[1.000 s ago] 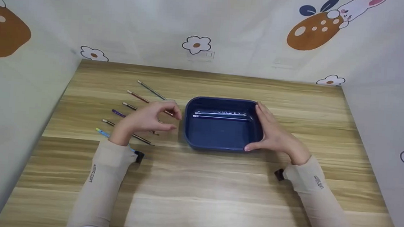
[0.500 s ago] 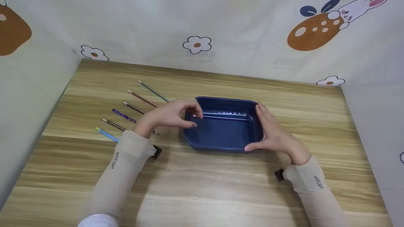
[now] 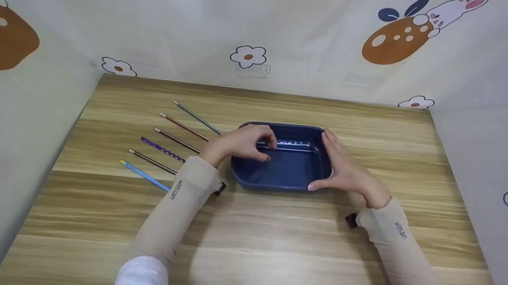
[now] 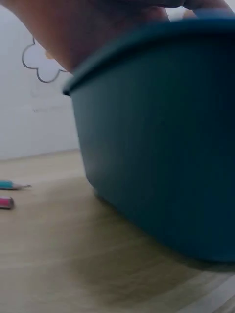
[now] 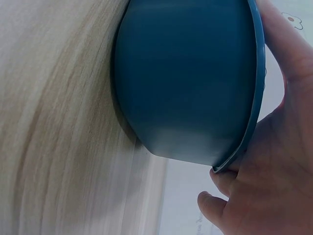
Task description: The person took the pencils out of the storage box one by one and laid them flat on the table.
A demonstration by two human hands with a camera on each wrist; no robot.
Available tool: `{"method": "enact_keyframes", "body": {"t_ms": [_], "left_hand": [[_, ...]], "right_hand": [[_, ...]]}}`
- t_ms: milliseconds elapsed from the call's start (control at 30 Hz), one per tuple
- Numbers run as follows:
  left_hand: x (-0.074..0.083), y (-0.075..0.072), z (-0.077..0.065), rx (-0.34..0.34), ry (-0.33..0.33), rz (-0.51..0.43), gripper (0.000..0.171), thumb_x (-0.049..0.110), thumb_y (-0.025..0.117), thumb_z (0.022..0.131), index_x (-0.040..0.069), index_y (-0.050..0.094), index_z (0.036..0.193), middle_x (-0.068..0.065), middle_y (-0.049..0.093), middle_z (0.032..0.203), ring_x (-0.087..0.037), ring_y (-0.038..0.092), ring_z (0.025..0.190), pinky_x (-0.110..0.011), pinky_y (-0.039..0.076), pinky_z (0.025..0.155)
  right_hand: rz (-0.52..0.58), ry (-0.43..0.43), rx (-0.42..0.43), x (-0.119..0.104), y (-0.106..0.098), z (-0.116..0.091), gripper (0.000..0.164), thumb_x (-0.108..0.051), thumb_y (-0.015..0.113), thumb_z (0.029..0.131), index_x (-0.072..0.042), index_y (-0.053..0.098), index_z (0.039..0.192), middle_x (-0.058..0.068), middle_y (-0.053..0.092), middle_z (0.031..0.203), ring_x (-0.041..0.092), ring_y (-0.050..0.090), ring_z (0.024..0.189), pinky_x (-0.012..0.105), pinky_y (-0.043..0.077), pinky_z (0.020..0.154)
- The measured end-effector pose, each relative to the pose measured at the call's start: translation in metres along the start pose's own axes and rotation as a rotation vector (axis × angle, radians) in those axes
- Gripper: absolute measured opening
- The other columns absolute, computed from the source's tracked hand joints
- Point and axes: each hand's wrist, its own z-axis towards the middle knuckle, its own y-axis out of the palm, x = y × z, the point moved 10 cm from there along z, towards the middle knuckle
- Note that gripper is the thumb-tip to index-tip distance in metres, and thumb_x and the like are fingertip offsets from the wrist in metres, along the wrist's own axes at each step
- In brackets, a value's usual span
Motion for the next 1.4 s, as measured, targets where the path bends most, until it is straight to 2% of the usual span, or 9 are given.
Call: {"method": "enact_keyframes", "body": {"t_ms": [167,333,767,1000,1267,1400], "left_hand": [[-0.007,0.008,0.012,0.001,-0.043,0.056,0.033,0.021,0.074,0.083,0.004,0.067,0.111,-0.010,0.064,0.116,-0.025,0.057,0.110,-0.038,0.046,0.102],[-0.015,0.012,0.020,0.030,-0.123,0.075,0.030,0.018,0.074,0.084,0.005,0.067,0.110,-0.011,0.065,0.114,-0.025,0.059,0.107,-0.038,0.048,0.099],[-0.023,0.021,0.024,0.056,-0.216,0.119,0.024,0.011,0.071,0.085,0.009,0.069,0.109,-0.008,0.064,0.114,-0.023,0.058,0.109,-0.035,0.048,0.100],[-0.025,0.023,0.025,0.057,-0.228,0.124,0.027,0.007,0.071,0.085,0.010,0.070,0.112,-0.008,0.064,0.116,-0.023,0.058,0.110,-0.035,0.048,0.100],[-0.024,0.025,0.026,0.049,-0.219,0.145,0.026,0.003,0.069,0.087,0.008,0.069,0.112,-0.009,0.063,0.117,-0.024,0.058,0.110,-0.036,0.049,0.100],[-0.023,0.025,0.026,0.048,-0.203,0.169,0.025,0.000,0.067,0.087,0.007,0.069,0.111,-0.010,0.064,0.116,-0.024,0.060,0.110,-0.035,0.050,0.099]], "right_hand": [[0.008,-0.002,-0.001,0.000,0.000,0.000,0.142,-0.054,0.090,0.061,-0.001,0.001,0.159,0.016,-0.006,0.168,0.034,-0.004,0.156,0.054,0.010,0.126],[0.007,-0.002,0.000,0.000,0.000,0.000,0.142,-0.054,0.090,0.061,-0.001,0.001,0.159,0.016,-0.005,0.168,0.034,-0.003,0.156,0.055,0.010,0.125],[0.001,0.002,0.002,-0.001,-0.001,0.000,0.142,-0.055,0.090,0.061,0.000,0.002,0.159,0.015,-0.006,0.168,0.033,-0.004,0.156,0.054,0.010,0.126],[0.003,-0.014,0.017,-0.002,-0.001,0.000,0.140,-0.054,0.089,0.063,0.002,0.004,0.158,0.020,-0.003,0.168,0.037,-0.001,0.155,0.057,0.012,0.124],[0.013,-0.002,0.008,-0.001,0.000,0.000,0.141,-0.054,0.090,0.062,0.000,0.002,0.159,0.014,-0.008,0.168,0.034,-0.004,0.156,0.055,0.011,0.125],[0.021,-0.004,0.012,-0.002,-0.001,0.001,0.141,-0.053,0.090,0.061,0.001,0.003,0.158,0.016,-0.007,0.168,0.034,-0.003,0.156,0.055,0.011,0.125]]}}
